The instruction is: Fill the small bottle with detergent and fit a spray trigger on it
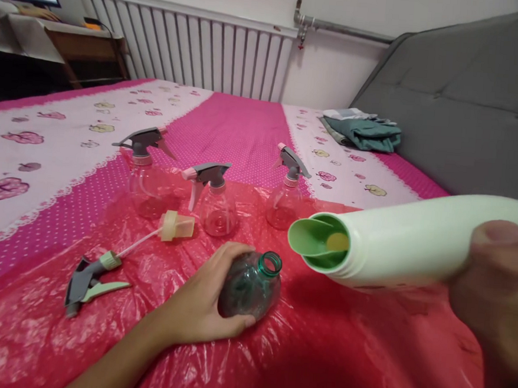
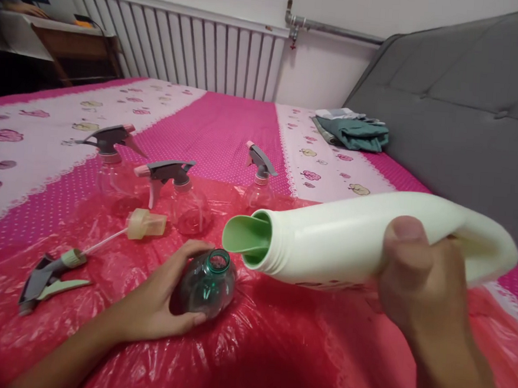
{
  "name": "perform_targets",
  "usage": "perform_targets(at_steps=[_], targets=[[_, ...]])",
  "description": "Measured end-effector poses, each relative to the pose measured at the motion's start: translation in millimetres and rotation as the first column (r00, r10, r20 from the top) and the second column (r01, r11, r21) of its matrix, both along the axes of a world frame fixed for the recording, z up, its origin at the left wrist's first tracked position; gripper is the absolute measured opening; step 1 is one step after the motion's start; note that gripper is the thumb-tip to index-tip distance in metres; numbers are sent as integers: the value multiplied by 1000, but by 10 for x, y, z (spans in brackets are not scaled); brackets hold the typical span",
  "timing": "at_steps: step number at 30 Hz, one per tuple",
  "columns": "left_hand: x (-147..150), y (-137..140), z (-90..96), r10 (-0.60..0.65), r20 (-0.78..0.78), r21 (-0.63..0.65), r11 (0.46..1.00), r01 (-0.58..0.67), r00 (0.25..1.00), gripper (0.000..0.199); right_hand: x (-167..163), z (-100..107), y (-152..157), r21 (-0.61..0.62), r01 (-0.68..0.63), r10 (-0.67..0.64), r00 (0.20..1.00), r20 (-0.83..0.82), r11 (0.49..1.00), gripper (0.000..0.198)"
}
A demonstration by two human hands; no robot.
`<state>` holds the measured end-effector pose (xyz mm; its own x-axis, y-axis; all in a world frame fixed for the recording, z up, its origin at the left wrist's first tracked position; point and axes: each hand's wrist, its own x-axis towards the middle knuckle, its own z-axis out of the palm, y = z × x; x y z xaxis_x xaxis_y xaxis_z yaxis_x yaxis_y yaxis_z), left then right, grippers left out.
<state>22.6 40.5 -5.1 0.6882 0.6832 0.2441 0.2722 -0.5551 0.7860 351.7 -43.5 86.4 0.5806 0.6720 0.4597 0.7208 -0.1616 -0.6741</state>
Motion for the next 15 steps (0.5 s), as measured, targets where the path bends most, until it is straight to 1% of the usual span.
perform_targets(at_steps=[3, 5, 8, 13, 15], targets=[[2, 7, -21, -22, 18, -1, 1000, 22, 1000, 85, -1, 12, -27, 3, 49, -49, 988, 143, 999, 55], [2, 11, -31, -27, 18, -2, 1000, 27, 999, 85, 25, 16, -19, 22, 52, -56, 975, 217, 998, 56], [3, 12, -35, -34, 8, -15, 999, 34, 999, 85, 86, 6, -8, 23, 48, -52, 973, 225, 999, 57], [14, 9, -21, -51, 22, 15, 999, 50, 998, 84, 197, -57, -71, -46, -20, 29, 977, 211, 999, 57], [19, 8, -12, -49, 25, 17, 999, 48, 999, 82, 192, -96, -105, -50, -11, 21, 976, 215, 999, 58]])
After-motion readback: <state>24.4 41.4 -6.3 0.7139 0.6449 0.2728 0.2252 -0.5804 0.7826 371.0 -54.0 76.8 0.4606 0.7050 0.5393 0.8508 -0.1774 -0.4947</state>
